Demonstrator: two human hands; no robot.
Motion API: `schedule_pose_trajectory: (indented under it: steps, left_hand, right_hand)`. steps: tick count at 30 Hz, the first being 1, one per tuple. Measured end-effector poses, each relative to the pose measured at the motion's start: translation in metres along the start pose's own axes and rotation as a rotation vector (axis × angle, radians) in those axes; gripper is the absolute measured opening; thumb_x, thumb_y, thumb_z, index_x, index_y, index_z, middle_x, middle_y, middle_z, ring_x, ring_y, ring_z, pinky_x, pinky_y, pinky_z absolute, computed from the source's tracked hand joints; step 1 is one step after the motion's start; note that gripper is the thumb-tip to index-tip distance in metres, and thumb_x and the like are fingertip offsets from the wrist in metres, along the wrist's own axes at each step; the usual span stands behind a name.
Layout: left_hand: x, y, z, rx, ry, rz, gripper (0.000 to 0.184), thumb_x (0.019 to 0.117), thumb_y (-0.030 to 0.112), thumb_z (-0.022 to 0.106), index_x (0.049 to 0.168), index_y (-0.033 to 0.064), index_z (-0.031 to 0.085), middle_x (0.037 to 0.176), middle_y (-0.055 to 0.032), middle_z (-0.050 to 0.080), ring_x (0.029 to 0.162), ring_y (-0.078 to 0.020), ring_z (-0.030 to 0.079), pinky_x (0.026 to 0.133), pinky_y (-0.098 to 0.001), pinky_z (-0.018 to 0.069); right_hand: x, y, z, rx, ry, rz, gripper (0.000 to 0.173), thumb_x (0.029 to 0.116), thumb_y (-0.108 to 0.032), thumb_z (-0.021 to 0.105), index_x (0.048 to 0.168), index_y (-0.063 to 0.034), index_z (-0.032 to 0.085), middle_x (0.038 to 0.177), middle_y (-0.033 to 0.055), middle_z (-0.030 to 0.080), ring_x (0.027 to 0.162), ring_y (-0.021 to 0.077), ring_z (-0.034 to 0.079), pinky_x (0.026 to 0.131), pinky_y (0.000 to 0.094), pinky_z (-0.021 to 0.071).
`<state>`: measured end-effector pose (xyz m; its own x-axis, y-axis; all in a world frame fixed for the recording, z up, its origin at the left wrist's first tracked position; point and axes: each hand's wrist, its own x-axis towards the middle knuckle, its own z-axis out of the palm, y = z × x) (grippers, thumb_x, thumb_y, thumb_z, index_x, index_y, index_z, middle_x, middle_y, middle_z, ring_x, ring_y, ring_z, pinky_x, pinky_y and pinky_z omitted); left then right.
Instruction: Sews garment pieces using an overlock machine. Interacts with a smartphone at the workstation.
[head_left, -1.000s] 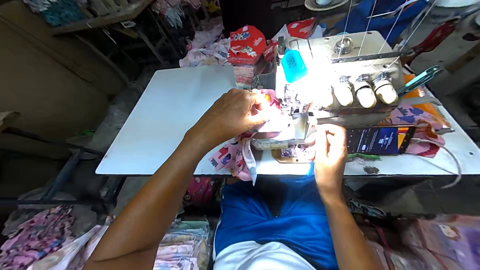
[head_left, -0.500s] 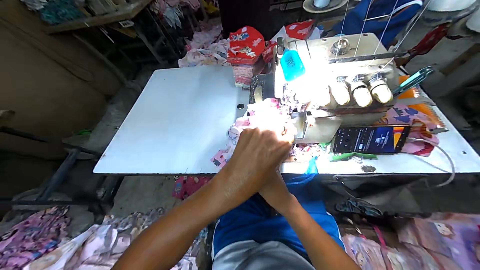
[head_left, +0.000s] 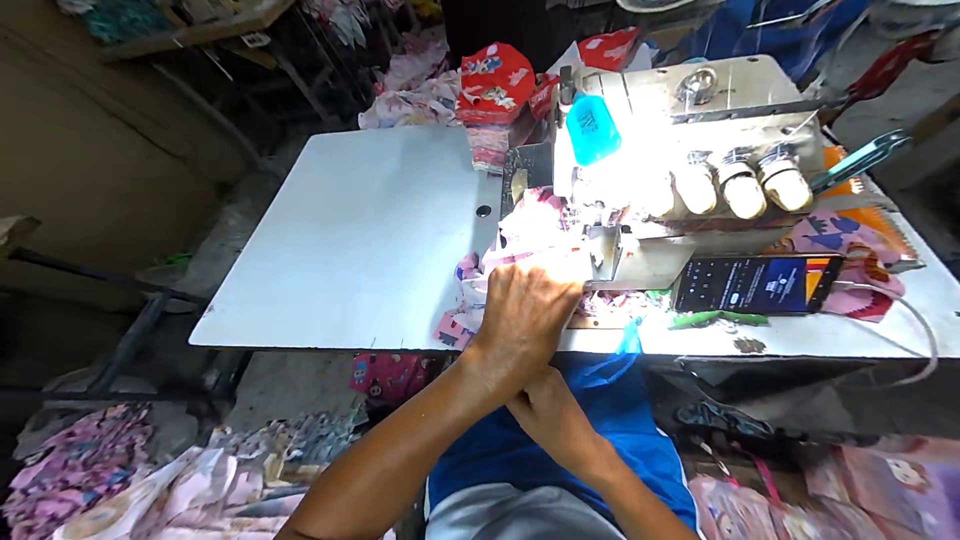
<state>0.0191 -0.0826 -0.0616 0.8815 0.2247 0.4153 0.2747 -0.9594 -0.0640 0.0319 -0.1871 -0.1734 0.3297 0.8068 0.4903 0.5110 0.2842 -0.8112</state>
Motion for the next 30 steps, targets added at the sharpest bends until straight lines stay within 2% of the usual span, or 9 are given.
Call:
schedule_pose_trajectory:
  steps: [5,10,12,15,19,24,26,28,30]
  left_hand:
    - [0.016,-0.023,0.014,0.024,0.057,-0.078,0.022,0.0982,0.020,0.063,0.084,0.0067,0.074,0.068,-0.0119,0.063,0.063,-0.0313,0.065,0.050,-0.0438,0.0442]
    - [0.039,-0.046,0.020,-0.089,-0.061,-0.398,0.022,0.0992,0.023,0.058,0.094,0.0070,0.072,0.089,-0.0139,0.070,0.083,-0.0333,0.070,0.064,-0.0509,0.0499]
    - [0.037,-0.055,0.016,-0.086,-0.094,-0.435,0.020,0.0990,0.014,0.059,0.106,0.0064,0.075,0.104,-0.0162,0.072,0.091,-0.0362,0.070,0.068,-0.0537,0.0519]
    - [0.018,-0.066,0.012,-0.098,-0.068,-0.416,0.016,0.0956,0.015,0.064,0.102,0.0043,0.074,0.098,-0.0164,0.070,0.088,-0.0367,0.070,0.066,-0.0539,0.0518]
    - [-0.024,-0.054,-0.014,-0.184,-0.013,-0.365,0.011,0.0937,0.015,0.069,0.094,0.0039,0.071,0.083,-0.0146,0.063,0.071,-0.0329,0.062,0.056,-0.0486,0.0460]
    - [-0.048,-0.024,0.001,-0.285,0.052,-0.331,0.012,0.0915,0.022,0.072,0.089,0.0106,0.075,0.076,-0.0041,0.065,0.062,-0.0201,0.061,0.053,-0.0407,0.0488]
    - [-0.052,-0.003,0.017,-0.342,0.061,-0.252,0.016,0.0951,0.024,0.068,0.091,0.0122,0.077,0.080,-0.0034,0.071,0.068,-0.0198,0.068,0.057,-0.0408,0.0529]
    - [-0.046,0.016,0.030,-0.353,0.080,-0.193,0.017,0.0975,0.024,0.065,0.092,0.0138,0.078,0.084,-0.0033,0.074,0.073,-0.0202,0.071,0.059,-0.0401,0.0546]
    - [-0.032,0.030,0.042,-0.324,0.153,-0.155,0.016,0.0967,0.023,0.067,0.091,0.0144,0.079,0.079,-0.0030,0.070,0.073,-0.0201,0.069,0.061,-0.0373,0.0545]
  right_hand:
    - [-0.007,0.014,-0.003,0.081,-0.079,-0.008,0.026,0.1016,-0.008,0.057,0.120,-0.0009,0.073,0.115,0.0110,0.073,0.088,0.0091,0.071,0.082,0.0222,0.0592]
    - [-0.012,0.013,-0.011,0.087,-0.109,0.024,0.027,0.1018,-0.006,0.057,0.124,-0.0007,0.071,0.122,0.0105,0.071,0.094,0.0087,0.070,0.086,0.0219,0.0585]
    - [-0.012,0.012,-0.017,0.041,-0.071,0.005,0.026,0.1014,-0.006,0.057,0.122,0.0005,0.072,0.122,0.0113,0.072,0.105,0.0116,0.071,0.094,0.0242,0.0573]
    - [-0.008,0.007,-0.033,-0.065,0.035,-0.009,0.026,0.0999,-0.005,0.057,0.120,-0.0007,0.073,0.120,0.0100,0.073,0.113,0.0144,0.069,0.099,0.0276,0.0554]
    - [0.006,0.006,-0.053,-0.194,0.249,-0.016,0.024,0.1004,-0.012,0.061,0.117,0.0006,0.073,0.116,0.0118,0.073,0.114,0.0165,0.067,0.102,0.0289,0.0521]
    - [0.024,0.014,-0.062,0.036,0.143,0.033,0.054,0.1092,-0.039,0.045,0.141,0.0028,0.055,0.136,0.0121,0.064,0.128,0.0123,0.058,0.110,0.0283,0.0468]
    - [0.026,0.016,-0.064,0.146,0.143,0.095,0.054,0.1097,-0.042,0.041,0.133,0.0024,0.062,0.127,0.0078,0.068,0.121,0.0054,0.061,0.106,0.0249,0.0482]
    - [0.028,0.021,-0.069,0.186,0.294,0.168,0.033,0.1081,-0.025,0.048,0.107,-0.0025,0.072,0.101,-0.0011,0.071,0.099,-0.0001,0.065,0.091,0.0206,0.0538]
    - [0.034,0.029,-0.079,0.144,0.440,0.196,0.020,0.1030,-0.009,0.054,0.097,-0.0030,0.072,0.088,-0.0031,0.069,0.083,0.0002,0.066,0.078,0.0193,0.0564]
